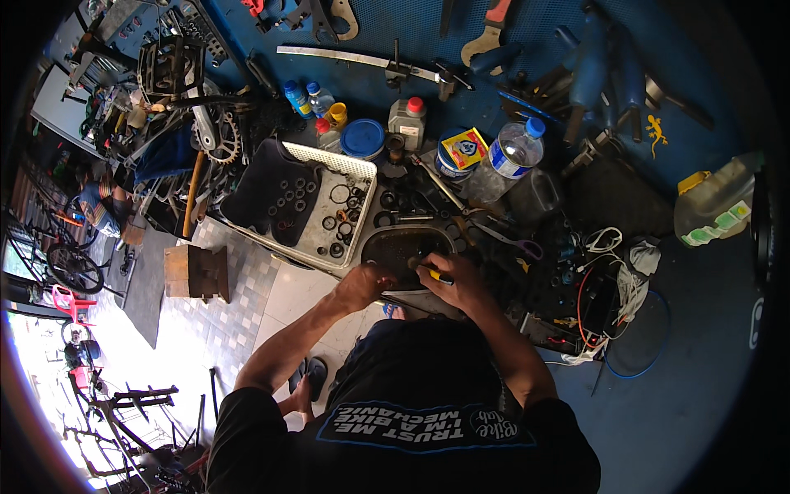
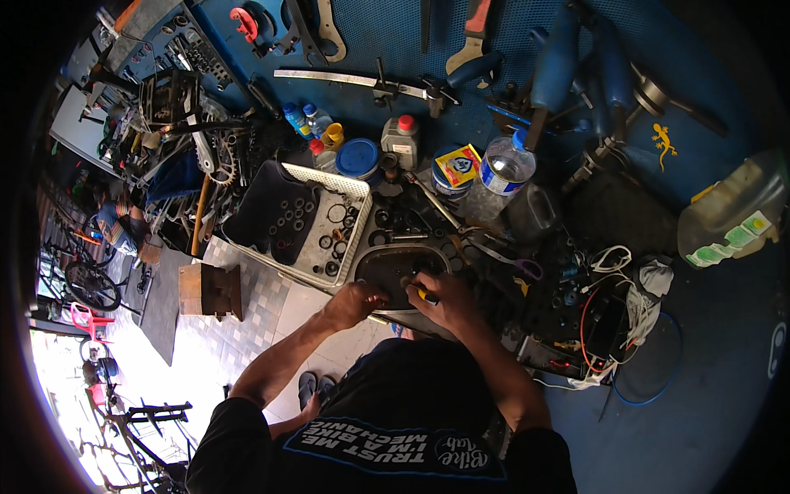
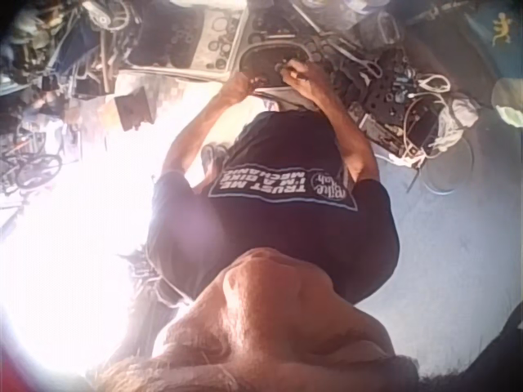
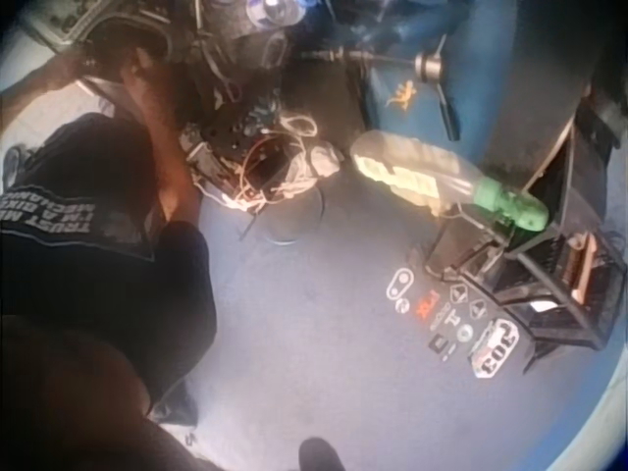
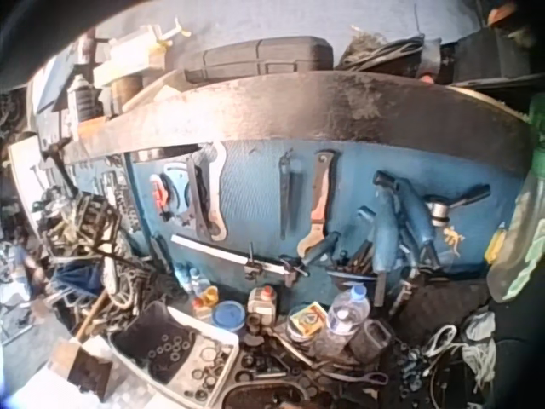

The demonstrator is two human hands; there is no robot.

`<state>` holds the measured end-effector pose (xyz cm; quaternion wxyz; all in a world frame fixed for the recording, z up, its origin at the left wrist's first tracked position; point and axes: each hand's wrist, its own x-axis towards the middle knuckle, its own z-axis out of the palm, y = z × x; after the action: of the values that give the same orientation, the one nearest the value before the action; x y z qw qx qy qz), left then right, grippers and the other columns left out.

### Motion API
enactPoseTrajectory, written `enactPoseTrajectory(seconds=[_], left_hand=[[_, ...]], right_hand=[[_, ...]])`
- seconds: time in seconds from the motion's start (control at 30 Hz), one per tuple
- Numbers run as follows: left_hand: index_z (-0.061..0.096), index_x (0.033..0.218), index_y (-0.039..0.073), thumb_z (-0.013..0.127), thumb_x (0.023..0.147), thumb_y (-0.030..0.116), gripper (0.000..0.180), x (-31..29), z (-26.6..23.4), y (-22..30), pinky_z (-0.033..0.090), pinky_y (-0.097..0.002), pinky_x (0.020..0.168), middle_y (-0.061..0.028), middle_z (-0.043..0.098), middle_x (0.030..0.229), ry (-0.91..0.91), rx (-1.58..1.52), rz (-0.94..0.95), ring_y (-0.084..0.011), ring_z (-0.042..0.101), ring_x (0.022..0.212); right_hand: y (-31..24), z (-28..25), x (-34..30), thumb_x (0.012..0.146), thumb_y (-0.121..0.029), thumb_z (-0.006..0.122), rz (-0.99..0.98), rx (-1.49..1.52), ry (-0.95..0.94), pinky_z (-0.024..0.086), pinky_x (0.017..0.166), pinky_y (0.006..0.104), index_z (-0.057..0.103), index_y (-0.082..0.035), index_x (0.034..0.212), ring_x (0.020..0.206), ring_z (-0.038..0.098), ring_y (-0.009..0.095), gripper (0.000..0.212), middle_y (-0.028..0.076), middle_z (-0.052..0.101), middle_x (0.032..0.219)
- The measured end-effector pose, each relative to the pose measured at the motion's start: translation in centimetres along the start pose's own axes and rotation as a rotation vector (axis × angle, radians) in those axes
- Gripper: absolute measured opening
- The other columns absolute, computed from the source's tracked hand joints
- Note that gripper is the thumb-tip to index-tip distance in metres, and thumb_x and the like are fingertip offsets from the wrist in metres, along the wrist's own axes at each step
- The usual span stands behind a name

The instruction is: The person repeatedly picks small circular metal parts from a white tray, scrubs them with a yellow-handled brush in a dark liquid basin, and returns them to the tray. The person continues this cycle for multiple parts throughout the clip.

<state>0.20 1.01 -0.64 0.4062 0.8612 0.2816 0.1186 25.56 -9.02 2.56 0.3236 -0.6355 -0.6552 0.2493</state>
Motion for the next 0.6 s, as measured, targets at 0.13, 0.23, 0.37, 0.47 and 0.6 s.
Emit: enactPoseTrajectory(seconds=[0.13, 0.23, 0.37, 0.47, 0.6], left_hand=[[0.078, 0.119, 0.005, 0.072, 0.096, 0.001, 0.024, 1.5, 0.1, 0.2, 0.064, -0.0382, 0.077, -0.0159, 0.081, 0.099, 0.239, -0.197, -0.22, -0.0249, 0.081, 0.089], [0.072, 0.126, 0.001, 0.07, 0.099, 0.001, 0.028, 2.8, 1.1, 0.6, 0.064, -0.0361, 0.075, -0.0158, 0.08, 0.102, 0.356, -0.574, -0.481, -0.0207, 0.081, 0.092], [0.064, 0.135, -0.004, 0.063, 0.103, -0.003, 0.032, 3.7, 2.0, 0.9, 0.066, -0.0333, 0.075, -0.0188, 0.079, 0.107, 0.428, -0.597, -0.375, -0.0206, 0.081, 0.094], [0.06, 0.139, -0.005, 0.058, 0.104, -0.007, 0.036, 4.0, 1.8, 1.1, 0.068, -0.0327, 0.078, -0.0209, 0.077, 0.114, 0.441, -0.444, -0.313, -0.0221, 0.08, 0.096], [0.059, 0.143, -0.003, 0.057, 0.102, -0.009, 0.041, 4.0, 0.5, 2.7, 0.068, -0.0323, 0.082, -0.0171, 0.075, 0.122, 0.406, -0.735, -0.429, -0.0216, 0.079, 0.1]], right_hand=[[-0.1, 0.5, -0.3, 0.095, -0.02, 0.081, -0.236, -0.22, 0.044, 0.056, 0.069, 0.0368, 0.072, -0.004, 0.106, 0.079, 0.077, 0.029, 0.022, 0.015, 0.076, 0.089], [1.3, 1.8, 0.2, 0.1, -0.023, 0.08, 0.054, 0.053, 0.025, 0.054, 0.069, 0.0324, 0.07, -0.003, 0.108, 0.077, 0.074, 0.02, 0.024, 0.011, 0.074, 0.085], [-3.1, 0.8, 1.9, 0.111, -0.027, 0.068, 0.056, 0.434, 0.174, 0.049, 0.068, 0.0271, 0.068, -0.003, 0.106, 0.077, 0.059, 0.005, 0.024, 0.001, 0.065, 0.079], [-3.8, 0.7, 2.2, 0.105, -0.021, 0.073, 0.024, 0.393, 0.115, 0.056, 0.067, 0.0357, 0.069, -0.005, 0.104, 0.076, 0.074, 0.018, 0.017, 0.014, 0.072, 0.084], [-2.7, -0.2, 2.3, 0.105, -0.022, 0.073, 0.132, 0.281, 0.142, 0.055, 0.067, 0.0364, 0.068, -0.003, 0.105, 0.075, 0.074, 0.019, 0.02, 0.015, 0.072, 0.085]])
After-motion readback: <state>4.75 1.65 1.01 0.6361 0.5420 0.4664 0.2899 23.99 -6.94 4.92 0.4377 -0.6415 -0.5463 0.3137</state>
